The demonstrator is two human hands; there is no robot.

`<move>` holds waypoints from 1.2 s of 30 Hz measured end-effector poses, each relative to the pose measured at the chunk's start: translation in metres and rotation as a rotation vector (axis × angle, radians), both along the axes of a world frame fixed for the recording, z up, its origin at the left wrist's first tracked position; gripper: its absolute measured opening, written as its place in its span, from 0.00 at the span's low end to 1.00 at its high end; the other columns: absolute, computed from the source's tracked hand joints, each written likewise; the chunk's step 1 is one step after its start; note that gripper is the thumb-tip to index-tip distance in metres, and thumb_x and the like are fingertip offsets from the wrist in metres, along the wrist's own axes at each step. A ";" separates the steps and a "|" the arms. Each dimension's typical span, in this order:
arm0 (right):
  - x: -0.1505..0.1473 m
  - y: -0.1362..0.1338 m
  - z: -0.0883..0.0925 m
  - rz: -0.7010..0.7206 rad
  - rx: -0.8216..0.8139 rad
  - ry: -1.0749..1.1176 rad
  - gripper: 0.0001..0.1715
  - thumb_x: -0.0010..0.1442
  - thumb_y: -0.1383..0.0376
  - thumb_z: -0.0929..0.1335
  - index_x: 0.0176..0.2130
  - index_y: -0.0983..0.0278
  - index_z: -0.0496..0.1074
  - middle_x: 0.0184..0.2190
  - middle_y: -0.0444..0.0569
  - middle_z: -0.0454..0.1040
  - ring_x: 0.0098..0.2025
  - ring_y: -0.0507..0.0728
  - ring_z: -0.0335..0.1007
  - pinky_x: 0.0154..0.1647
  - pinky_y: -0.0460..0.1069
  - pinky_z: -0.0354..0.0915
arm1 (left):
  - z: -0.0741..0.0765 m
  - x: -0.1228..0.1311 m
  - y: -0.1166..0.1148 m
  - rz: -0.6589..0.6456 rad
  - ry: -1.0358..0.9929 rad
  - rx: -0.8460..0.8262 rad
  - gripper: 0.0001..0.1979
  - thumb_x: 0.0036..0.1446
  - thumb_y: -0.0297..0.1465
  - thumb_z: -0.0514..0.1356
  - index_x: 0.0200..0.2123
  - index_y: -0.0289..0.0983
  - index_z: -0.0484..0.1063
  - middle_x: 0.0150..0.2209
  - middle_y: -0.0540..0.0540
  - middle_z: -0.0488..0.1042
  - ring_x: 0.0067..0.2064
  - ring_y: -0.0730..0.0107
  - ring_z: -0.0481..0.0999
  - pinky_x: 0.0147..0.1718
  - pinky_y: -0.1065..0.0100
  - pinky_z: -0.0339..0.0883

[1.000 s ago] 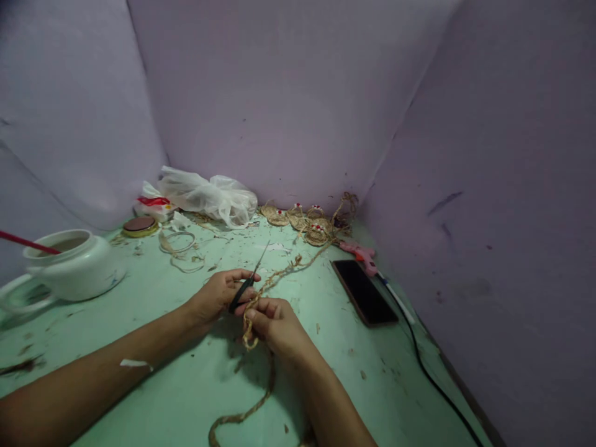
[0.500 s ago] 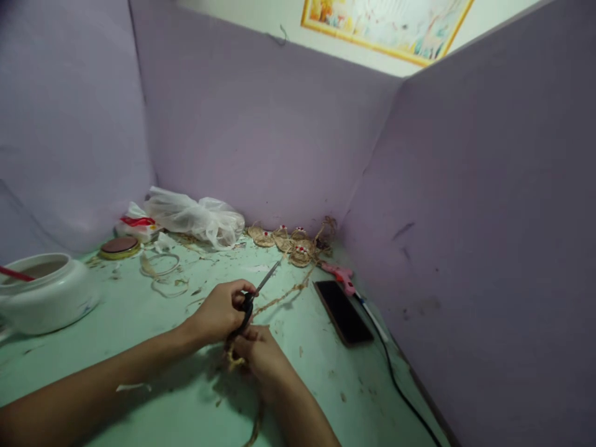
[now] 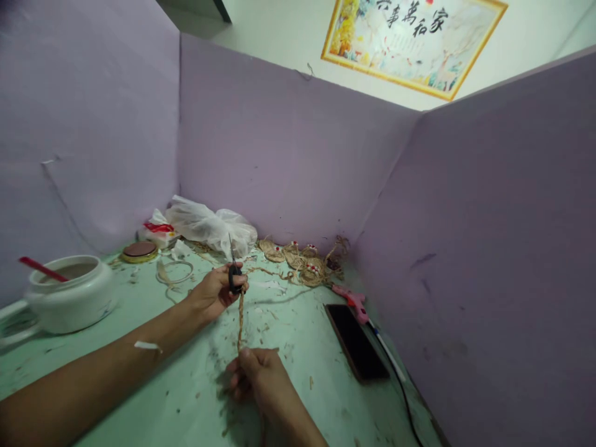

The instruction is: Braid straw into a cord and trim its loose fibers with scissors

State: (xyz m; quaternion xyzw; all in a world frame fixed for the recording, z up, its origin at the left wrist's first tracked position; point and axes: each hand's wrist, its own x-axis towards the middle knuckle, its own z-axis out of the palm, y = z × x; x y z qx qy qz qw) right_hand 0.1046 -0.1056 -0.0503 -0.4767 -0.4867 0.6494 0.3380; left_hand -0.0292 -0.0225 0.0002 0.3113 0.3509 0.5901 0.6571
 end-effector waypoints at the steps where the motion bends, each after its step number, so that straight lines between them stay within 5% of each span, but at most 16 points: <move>1: 0.002 0.003 0.006 -0.017 0.059 -0.028 0.27 0.38 0.45 0.69 0.21 0.68 0.70 0.15 0.44 0.65 0.19 0.49 0.58 0.23 0.46 0.56 | -0.001 0.000 0.000 0.002 -0.026 -0.042 0.18 0.37 0.17 0.56 0.34 0.36 0.60 0.19 0.54 0.65 0.19 0.77 0.68 0.12 0.81 0.51; 5: 0.006 0.018 0.037 -0.192 0.173 -0.071 0.24 0.39 0.53 0.72 0.34 0.66 0.74 0.33 0.50 0.74 0.37 0.56 0.66 0.41 0.49 0.58 | -0.005 0.000 0.003 0.000 -0.005 -0.092 0.20 0.38 0.17 0.57 0.37 0.37 0.60 0.20 0.53 0.67 0.20 0.77 0.70 0.14 0.81 0.54; 9: -0.002 0.029 0.050 -0.187 0.043 0.000 0.21 0.39 0.54 0.72 0.30 0.68 0.73 0.25 0.48 0.72 0.27 0.52 0.65 0.32 0.48 0.60 | -0.011 0.001 0.008 -0.009 -0.017 -0.121 0.20 0.39 0.16 0.57 0.37 0.36 0.60 0.21 0.53 0.67 0.20 0.77 0.70 0.16 0.81 0.57; 12: -0.009 0.034 0.042 -0.094 -0.067 0.100 0.20 0.39 0.55 0.73 0.29 0.69 0.73 0.22 0.46 0.70 0.20 0.48 0.61 0.22 0.45 0.57 | -0.015 0.001 0.013 0.002 -0.031 -0.134 0.20 0.38 0.17 0.57 0.37 0.36 0.59 0.21 0.53 0.68 0.21 0.77 0.71 0.17 0.80 0.58; 22: 0.012 0.039 -0.005 -0.245 -0.218 0.267 0.18 0.37 0.61 0.74 0.30 0.69 0.73 0.18 0.43 0.69 0.16 0.46 0.59 0.17 0.42 0.55 | -0.047 0.006 0.024 -0.012 0.249 -0.242 0.20 0.35 0.17 0.58 0.35 0.35 0.62 0.20 0.53 0.68 0.18 0.79 0.66 0.13 0.80 0.51; 28: 0.014 0.042 -0.007 -0.255 -0.249 0.383 0.17 0.35 0.63 0.75 0.26 0.70 0.71 0.18 0.47 0.72 0.19 0.48 0.65 0.22 0.43 0.58 | -0.053 0.011 0.026 -0.082 0.100 -0.218 0.23 0.34 0.20 0.61 0.37 0.37 0.60 0.23 0.54 0.69 0.22 0.78 0.69 0.19 0.79 0.58; 36: 0.014 0.037 -0.011 -0.314 -0.214 0.485 0.16 0.35 0.63 0.75 0.25 0.68 0.70 0.16 0.42 0.69 0.18 0.48 0.64 0.21 0.43 0.60 | -0.064 0.012 0.026 -0.122 0.248 -0.126 0.22 0.35 0.22 0.61 0.38 0.36 0.61 0.22 0.55 0.68 0.19 0.82 0.64 0.16 0.79 0.51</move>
